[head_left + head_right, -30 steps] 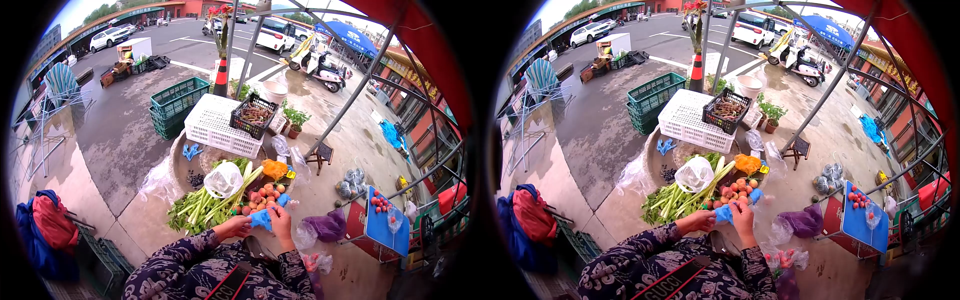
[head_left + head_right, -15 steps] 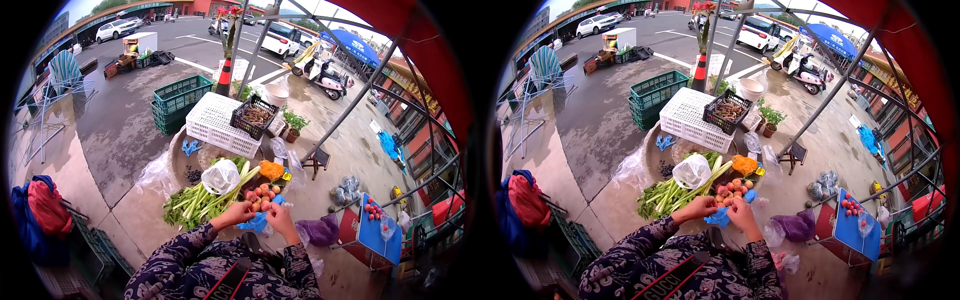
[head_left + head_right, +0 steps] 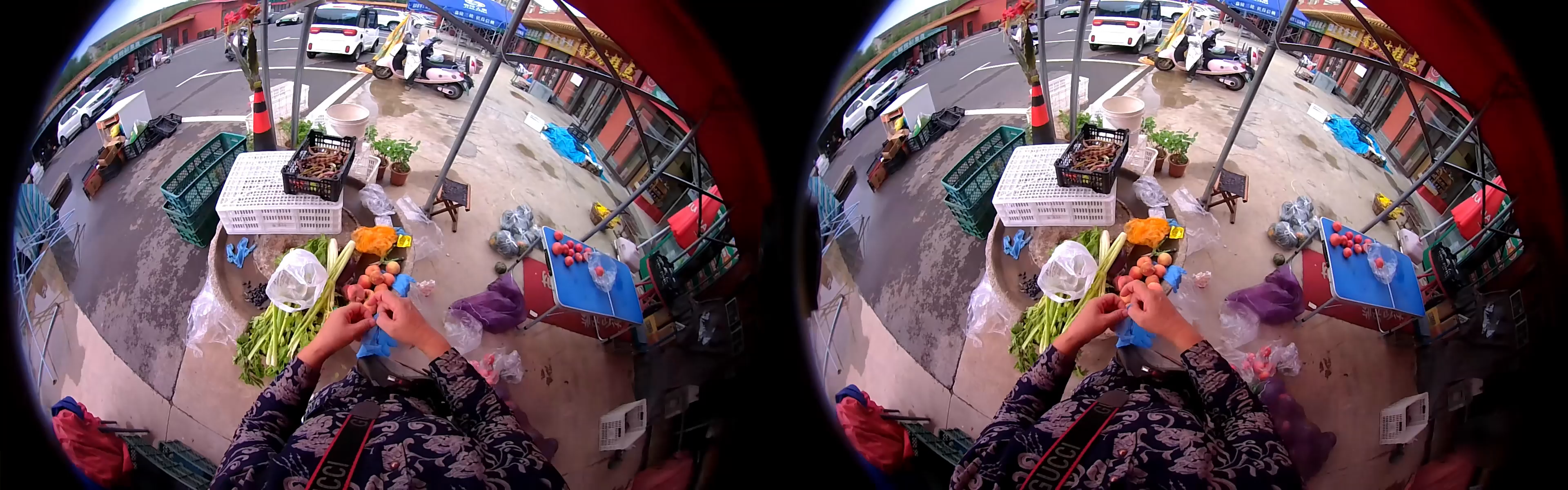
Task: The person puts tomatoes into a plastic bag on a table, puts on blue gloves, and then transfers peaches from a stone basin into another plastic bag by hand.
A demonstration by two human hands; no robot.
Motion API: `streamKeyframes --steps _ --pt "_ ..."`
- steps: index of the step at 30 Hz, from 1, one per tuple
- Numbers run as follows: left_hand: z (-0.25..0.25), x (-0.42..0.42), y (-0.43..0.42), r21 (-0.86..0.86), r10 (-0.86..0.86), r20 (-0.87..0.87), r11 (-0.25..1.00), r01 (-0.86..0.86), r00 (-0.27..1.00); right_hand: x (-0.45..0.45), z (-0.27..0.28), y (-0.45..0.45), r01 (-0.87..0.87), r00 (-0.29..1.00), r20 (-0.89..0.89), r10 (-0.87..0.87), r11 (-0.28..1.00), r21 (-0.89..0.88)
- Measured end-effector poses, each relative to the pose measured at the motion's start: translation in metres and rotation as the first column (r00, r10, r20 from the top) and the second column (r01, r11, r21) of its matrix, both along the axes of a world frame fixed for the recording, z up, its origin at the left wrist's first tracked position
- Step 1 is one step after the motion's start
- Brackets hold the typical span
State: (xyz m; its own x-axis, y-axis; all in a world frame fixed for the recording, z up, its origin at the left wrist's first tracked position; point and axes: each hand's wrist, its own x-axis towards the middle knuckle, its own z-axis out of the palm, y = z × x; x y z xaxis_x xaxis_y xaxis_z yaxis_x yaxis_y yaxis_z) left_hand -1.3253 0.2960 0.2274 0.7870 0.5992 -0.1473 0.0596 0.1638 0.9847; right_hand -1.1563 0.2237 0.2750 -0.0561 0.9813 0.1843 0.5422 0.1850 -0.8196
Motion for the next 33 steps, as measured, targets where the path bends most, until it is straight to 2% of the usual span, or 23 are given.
streamKeyframes --steps 1,3,5,6,7,8,10,11,12,13,14,15,17,20,23,24,27,29,30,31,33 --pt "-0.006 0.003 0.002 0.044 0.019 0.061 0.999 -0.022 0.998 -0.002 -0.004 0.001 0.05 0.996 -0.074 -0.048 0.999 0.02" --pt "-0.015 0.01 0.004 -0.028 0.104 0.221 0.995 -0.101 0.97 -0.004 -0.019 0.004 0.161 0.965 -0.219 -0.146 0.986 0.052" --pt "-0.012 0.014 0.003 -0.143 0.182 0.244 0.978 -0.15 0.952 -0.005 -0.037 0.006 0.151 0.962 -0.237 -0.135 0.987 0.051" --pt "-0.01 0.016 0.002 -0.075 0.215 0.208 0.976 -0.204 0.954 -0.001 -0.037 0.003 0.144 0.978 -0.15 -0.146 0.989 -0.02" --pt "-0.02 0.018 0.004 0.01 0.233 0.189 0.971 -0.239 0.954 0.003 -0.039 0.001 0.209 0.974 -0.09 -0.206 0.978 0.028" --pt "-0.028 0.019 0.007 0.206 0.239 0.105 0.944 -0.256 0.965 0.007 -0.042 0.001 0.259 0.966 -0.031 -0.257 0.963 0.079" --pt "-0.027 0.014 0.009 0.575 0.304 -0.024 0.783 -0.235 0.952 0.005 -0.042 0.005 0.295 0.952 0.037 -0.303 0.945 0.14" --pt "-0.021 0.015 0.009 0.729 0.35 -0.07 0.657 -0.191 0.934 0.008 -0.047 0.008 0.326 0.924 0.175 -0.339 0.94 0.1" --pt "-0.022 0.013 0.014 0.768 0.371 -0.121 0.622 -0.15 0.92 0.01 -0.047 0.009 0.345 0.901 0.21 -0.379 0.921 0.179" --pt "-0.026 0.011 0.019 0.801 0.388 -0.169 0.589 -0.103 0.906 0.01 -0.04 0.009 0.355 0.911 0.158 -0.382 0.919 0.171" --pt "-0.024 0.01 0.022 0.764 0.377 -0.175 0.634 -0.116 0.909 0.011 -0.033 0.008 0.375 0.917 0.115 -0.382 0.923 0.085" --pt "-0.019 0.01 0.026 0.73 0.364 -0.169 0.671 -0.132 0.916 0.011 -0.027 0.008 0.36 0.933 -0.007 -0.361 0.929 0.091" --pt "-0.014 0.009 0.029 0.632 0.337 -0.159 0.757 -0.166 0.928 0.009 -0.026 0.009 0.34 0.937 -0.131 -0.324 0.932 0.128" --pt "-0.006 0.014 0.03 0.429 0.306 -0.098 0.871 -0.238 0.947 -0.008 -0.03 0.012 0.211 0.859 -0.505 -0.079 0.955 0.21" --pt "-0.009 0.017 0.032 0.264 0.277 0.012 0.926 -0.27 0.961 -0.018 -0.03 0.014 0.108 0.956 -0.294 -0.006 0.938 0.33" --pt "-0.01 0.018 0.034 0.263 0.311 0.014 0.916 -0.304 0.95 -0.018 -0.03 0.017 0.052 0.988 -0.157 0.008 0.924 0.38" --pt "-0.015 0.018 0.038 0.218 0.403 0.051 0.888 -0.404 0.914 -0.017 -0.047 0.017 0.024 0.976 0.196 -0.094 0.942 0.334" --pt "-0.021 0.023 0.033 0.131 0.444 0.125 0.879 -0.458 0.887 -0.016 -0.058 0.018 0.114 0.923 0.364 -0.126 0.992 0.053" --pt "-0.025 0.027 0.027 -0.027 0.44 0.193 0.896 -0.443 0.877 -0.018 -0.051 0.02 0.157 0.898 0.427 -0.109 0.984 -0.079" --pt "-0.027 0.032 0.019 -0.066 0.437 0.3 0.897 -0.438 0.848 -0.019 -0.046 0.022 0.21 0.869 0.486 -0.088 0.957 -0.202" --pt "-0.039 0.035 0.013 -0.142 0.358 0.392 0.934 -0.328 0.848 -0.001 -0.064 0.034 0.147 0.985 0.135 -0.105 0.923 -0.355"
